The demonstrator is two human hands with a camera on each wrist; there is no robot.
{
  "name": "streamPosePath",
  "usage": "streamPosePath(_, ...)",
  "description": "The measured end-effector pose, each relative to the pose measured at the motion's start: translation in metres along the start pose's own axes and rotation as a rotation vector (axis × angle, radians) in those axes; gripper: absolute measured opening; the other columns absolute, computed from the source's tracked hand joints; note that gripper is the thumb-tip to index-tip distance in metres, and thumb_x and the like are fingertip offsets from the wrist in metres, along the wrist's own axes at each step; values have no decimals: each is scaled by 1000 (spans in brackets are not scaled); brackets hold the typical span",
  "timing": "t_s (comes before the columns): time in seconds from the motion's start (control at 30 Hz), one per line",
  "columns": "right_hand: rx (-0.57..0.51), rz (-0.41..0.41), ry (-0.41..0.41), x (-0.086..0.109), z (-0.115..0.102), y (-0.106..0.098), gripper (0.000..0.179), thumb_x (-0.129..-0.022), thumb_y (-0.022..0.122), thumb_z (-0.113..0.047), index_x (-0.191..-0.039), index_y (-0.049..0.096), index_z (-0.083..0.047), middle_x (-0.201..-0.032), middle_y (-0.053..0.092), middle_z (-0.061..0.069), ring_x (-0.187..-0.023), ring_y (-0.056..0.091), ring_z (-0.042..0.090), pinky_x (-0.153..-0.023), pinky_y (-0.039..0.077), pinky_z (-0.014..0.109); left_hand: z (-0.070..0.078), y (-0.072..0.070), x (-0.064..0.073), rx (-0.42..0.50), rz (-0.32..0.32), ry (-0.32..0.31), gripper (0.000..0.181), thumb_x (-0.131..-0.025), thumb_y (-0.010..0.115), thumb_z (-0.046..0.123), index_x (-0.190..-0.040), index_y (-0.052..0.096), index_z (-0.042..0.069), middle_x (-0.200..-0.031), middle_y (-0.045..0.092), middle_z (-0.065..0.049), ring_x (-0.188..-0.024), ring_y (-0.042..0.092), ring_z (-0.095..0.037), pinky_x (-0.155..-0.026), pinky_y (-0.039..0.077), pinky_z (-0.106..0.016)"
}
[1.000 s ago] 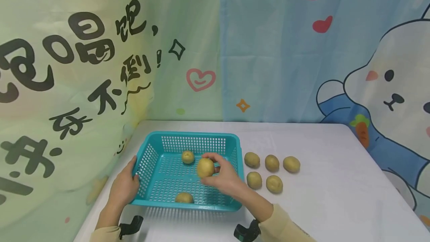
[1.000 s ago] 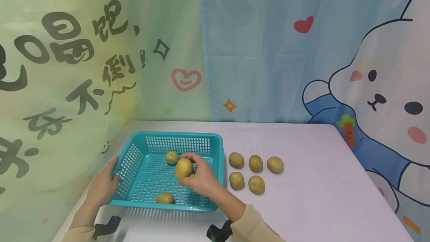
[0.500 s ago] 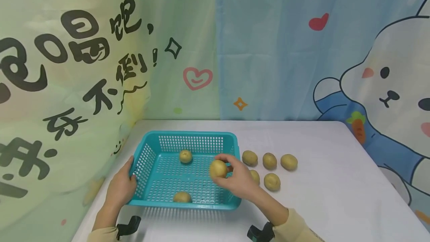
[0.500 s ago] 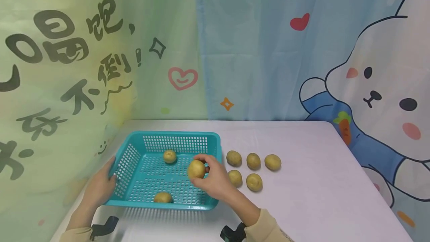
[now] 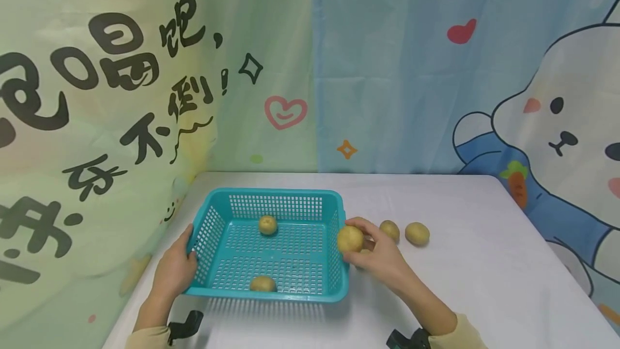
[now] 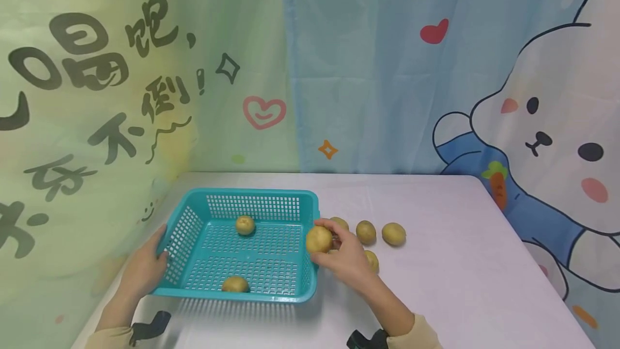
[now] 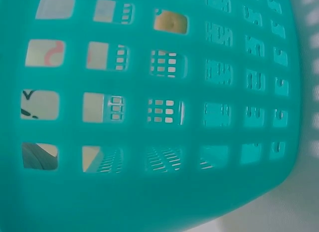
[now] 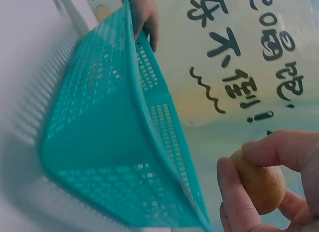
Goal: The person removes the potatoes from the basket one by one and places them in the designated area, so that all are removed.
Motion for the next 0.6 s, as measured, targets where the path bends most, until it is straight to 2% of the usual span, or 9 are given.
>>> streamPosePath(0.17,19,27,38,9,14,-20,71,-78,78,-9,-142,45,-12,-141,42,14,-120,54,32,-89,50,33,0,0,0,-2,0,-1,61,-97,44,3,-153,21,-3,-147,36,-33,-125,46,-51,-96,41,-62)
streamPosePath(0.33,78,73,45,14,36,-38,68,-80,79,-11,-140,47,-12,-141,44,13,-120,53,29,-91,48,32,-1,1,0,-4,-12,-7,62,-97,44,4,-153,20,-3,-147,35,-34,-127,44,-52,-97,40,-62)
streamPosePath(0.5,202,117,46,23,54,-55,67,-81,78,-15,-140,48,-15,-135,49,14,-113,57,31,-84,50,34,-1,1,-1,-3,-16,-5,62,-97,44,4,-154,20,-2,-147,35,-34,-127,44,-51,-96,40,-62)
streamPosePath(0.6,244,136,33,27,62,-64,68,-81,78,-15,-142,48,-13,-134,51,18,-110,57,32,-79,50,31,-1,1,-1,-1,-14,-2,62,-97,44,4,-154,20,-2,-147,35,-34,-126,45,-51,-95,41,-62)
Point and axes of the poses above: each hand's wrist, its own x-axis away from the middle knuckle, its own y-axis out of the palm, z = x × y, the point moved 10 cm from there along -x, towards the middle knuckle
